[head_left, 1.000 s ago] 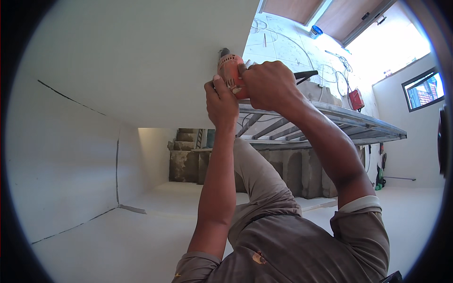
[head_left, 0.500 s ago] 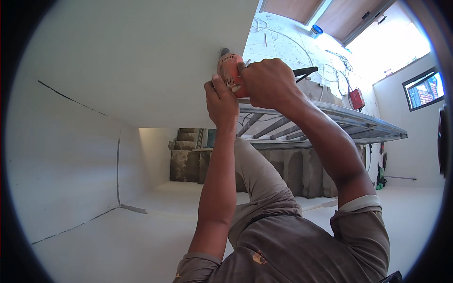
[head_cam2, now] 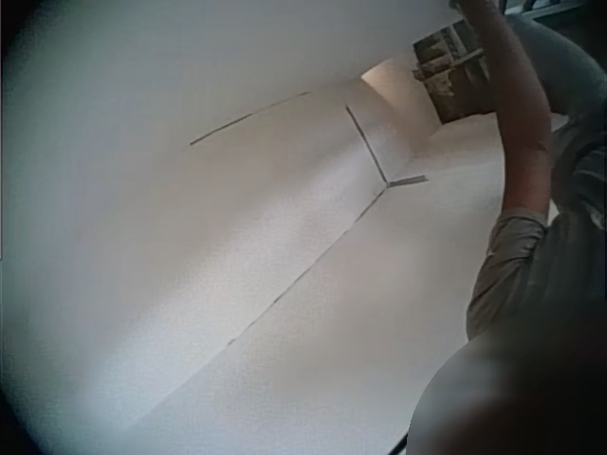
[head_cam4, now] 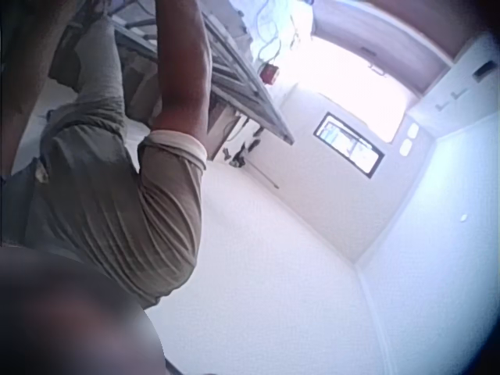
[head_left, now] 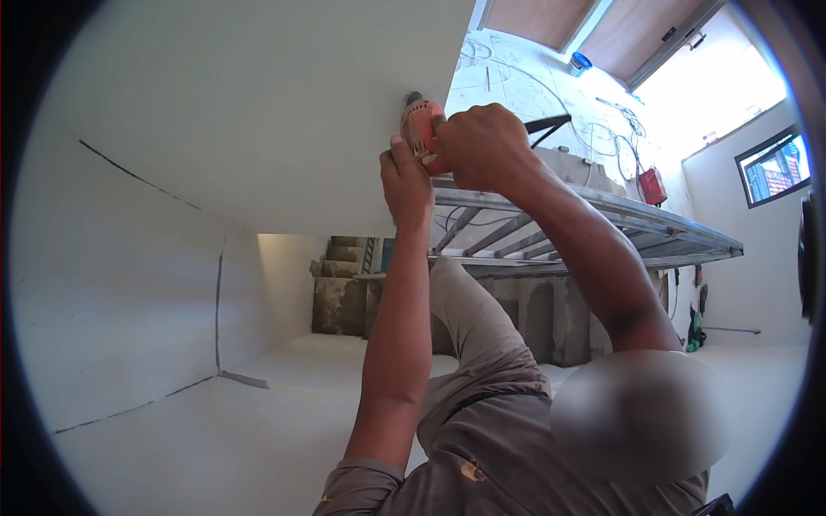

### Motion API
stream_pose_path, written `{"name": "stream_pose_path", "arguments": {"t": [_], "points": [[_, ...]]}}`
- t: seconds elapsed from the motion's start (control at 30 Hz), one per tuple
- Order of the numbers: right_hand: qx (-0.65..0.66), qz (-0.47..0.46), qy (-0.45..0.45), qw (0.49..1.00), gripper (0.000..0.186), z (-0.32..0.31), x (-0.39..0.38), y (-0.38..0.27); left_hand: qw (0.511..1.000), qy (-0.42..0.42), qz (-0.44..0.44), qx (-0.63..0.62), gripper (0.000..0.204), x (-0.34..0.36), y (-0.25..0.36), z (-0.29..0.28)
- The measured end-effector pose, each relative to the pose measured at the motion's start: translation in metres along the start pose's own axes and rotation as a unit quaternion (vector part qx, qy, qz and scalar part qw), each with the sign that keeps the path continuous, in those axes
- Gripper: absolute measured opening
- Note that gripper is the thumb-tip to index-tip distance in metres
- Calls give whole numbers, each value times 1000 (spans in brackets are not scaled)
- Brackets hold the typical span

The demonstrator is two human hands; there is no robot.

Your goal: Drilling holes in a metal railing frame and a wall using a power drill.

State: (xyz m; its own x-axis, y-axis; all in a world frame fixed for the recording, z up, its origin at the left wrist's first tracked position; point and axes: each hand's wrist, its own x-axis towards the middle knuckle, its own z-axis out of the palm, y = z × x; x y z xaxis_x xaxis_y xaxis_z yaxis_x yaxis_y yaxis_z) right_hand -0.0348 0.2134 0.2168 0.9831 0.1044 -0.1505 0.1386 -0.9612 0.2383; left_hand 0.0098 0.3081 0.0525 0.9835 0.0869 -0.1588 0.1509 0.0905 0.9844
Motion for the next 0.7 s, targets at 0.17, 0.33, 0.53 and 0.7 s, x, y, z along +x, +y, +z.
{"name": "stream_pose_path", "arguments": {"t": [0.17, 0.33, 0.53, 0.7], "points": [[35, 4, 33, 999, 15, 13, -4, 1, 996, -51, -44, -60, 55, 6, -4, -5], [88, 37, 56, 994, 16, 35, -18, -5, 997, -35, 8, 73, 73, -11, 8, -18], [155, 60, 35, 985, 75, 48, -27, -12, 972, -29, 19, 231, 70, -31, 40, -32], [223, 93, 73, 968, 81, 65, -25, -16, 938, -21, 40, 344, 65, -29, 53, -30]]}}
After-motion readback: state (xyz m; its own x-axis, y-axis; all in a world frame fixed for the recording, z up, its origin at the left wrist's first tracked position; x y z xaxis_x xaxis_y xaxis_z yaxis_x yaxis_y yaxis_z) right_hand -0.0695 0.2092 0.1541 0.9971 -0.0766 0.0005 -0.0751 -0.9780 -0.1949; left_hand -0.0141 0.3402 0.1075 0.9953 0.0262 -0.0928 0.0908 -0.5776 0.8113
